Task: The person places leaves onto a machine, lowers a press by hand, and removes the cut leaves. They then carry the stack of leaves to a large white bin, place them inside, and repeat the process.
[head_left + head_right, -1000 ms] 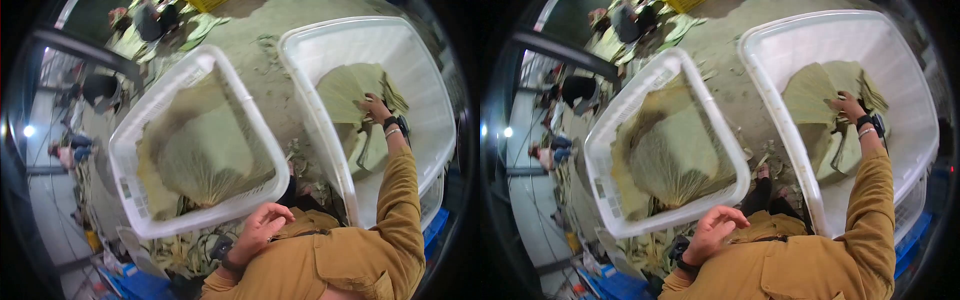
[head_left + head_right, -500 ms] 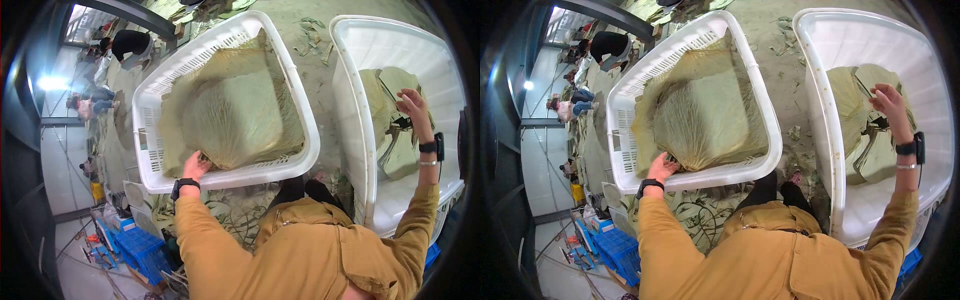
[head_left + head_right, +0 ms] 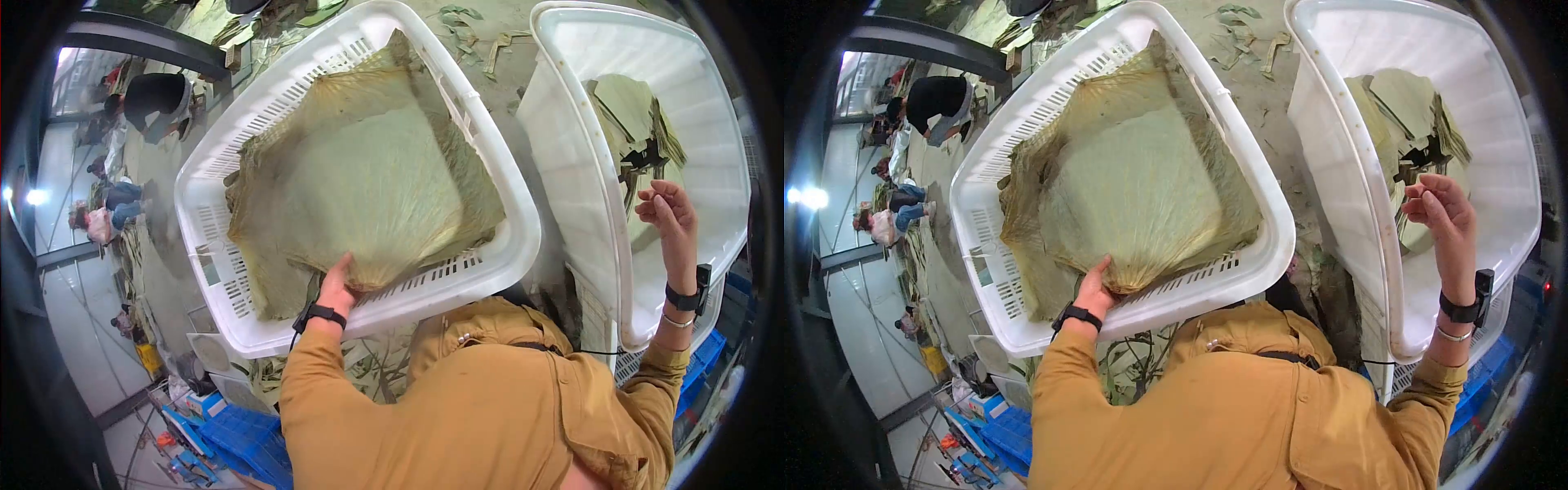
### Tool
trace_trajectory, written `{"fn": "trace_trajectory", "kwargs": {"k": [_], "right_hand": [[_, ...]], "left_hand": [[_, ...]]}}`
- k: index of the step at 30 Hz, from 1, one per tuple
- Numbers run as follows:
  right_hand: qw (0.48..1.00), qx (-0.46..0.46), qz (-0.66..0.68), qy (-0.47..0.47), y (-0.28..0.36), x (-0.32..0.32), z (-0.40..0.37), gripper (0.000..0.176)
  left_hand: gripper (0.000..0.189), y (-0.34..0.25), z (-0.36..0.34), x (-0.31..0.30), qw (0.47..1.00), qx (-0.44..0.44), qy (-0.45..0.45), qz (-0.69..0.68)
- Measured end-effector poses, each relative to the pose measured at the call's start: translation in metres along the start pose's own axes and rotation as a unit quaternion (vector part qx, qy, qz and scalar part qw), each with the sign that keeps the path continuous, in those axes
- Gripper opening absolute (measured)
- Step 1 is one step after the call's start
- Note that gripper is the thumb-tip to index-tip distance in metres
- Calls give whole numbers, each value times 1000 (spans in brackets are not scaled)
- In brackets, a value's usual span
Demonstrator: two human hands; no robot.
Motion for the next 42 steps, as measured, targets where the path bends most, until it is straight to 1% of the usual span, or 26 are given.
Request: {"fn": "trace_trajectory", "kwargs": {"k": [4,6,7,8,10,11,12,14,16,18,19,20,21,22,24,25,27,28,30,32,33,34,36,39,40,42], "right_hand": [[1000,-11,4,1,13,25,-11,22],[999,-25,18,12,21,40,-15,22],[999,-23,28,18,25,49,-17,21],[999,-24,25,20,29,58,-18,21],[999,-14,17,44,36,82,-23,19],[998,-24,24,60,44,97,-27,18],[997,-23,22,72,45,107,-30,18],[993,-11,28,112,44,132,-40,18],[983,12,72,166,45,163,-56,18],[954,14,97,283,45,204,-76,19],[934,22,111,338,44,224,-86,20],[910,31,124,395,42,246,-97,20],[901,-13,60,429,44,261,-100,19],[884,-58,-6,464,45,276,-104,19],[884,-48,-3,466,38,295,-111,18],[897,-31,39,438,34,297,-111,19],[909,-7,103,404,24,294,-115,18],[910,-12,104,401,15,288,-119,18],[920,41,128,369,-10,273,-129,16],[926,38,129,353,-18,256,-145,16],[932,34,133,336,-20,247,-146,16],[934,28,136,330,-22,240,-148,16],[942,86,149,287,-37,226,-159,16],[949,95,171,247,-51,216,-165,16],[954,91,178,224,-55,212,-164,15],[953,100,182,220,-60,216,-163,16]], "left_hand": [[48,-11,-36,14,999,-23,8,-41],[43,-30,-85,45,999,30,-12,-39],[35,-40,-98,53,998,50,-9,-42],[35,-45,-95,48,998,50,-8,-45],[29,-69,-98,68,980,133,136,-64],[20,-74,-106,75,981,148,114,-56],[20,-79,-115,84,980,148,116,-59],[15,-80,-120,96,988,100,118,-23],[9,-89,-121,86,987,100,124,-16],[12,-102,-142,112,936,152,319,16],[16,-104,-160,121,951,204,228,-56],[16,-110,-163,124,949,201,238,-49],[20,-122,-174,126,927,223,296,-53],[22,-128,-173,124,916,230,318,-83],[23,-138,-160,109,900,246,342,-113],[17,-132,-138,99,911,197,351,-93],[14,-111,-124,87,956,168,240,-17],[17,-96,-122,77,975,188,117,34],[23,-77,-31,22,985,161,48,33],[29,-45,6,-16,989,114,-45,84],[31,-48,19,-21,971,157,-18,180],[29,-44,51,-27,992,111,11,60],[30,-49,30,-15,987,123,-36,98],[22,-57,-33,19,975,158,-80,138],[21,-68,-45,35,966,240,-13,101],[20,-98,-72,61,967,244,51,60]]}}
Point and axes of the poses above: each hand's wrist, its own z-axis towards the middle knuckle, its own x-axis out of the palm, y = z × x, the point moved 8 cm from there along z, towards the middle knuckle, and after that the axes turned 4 degrees about y, right-handed, at the moved point
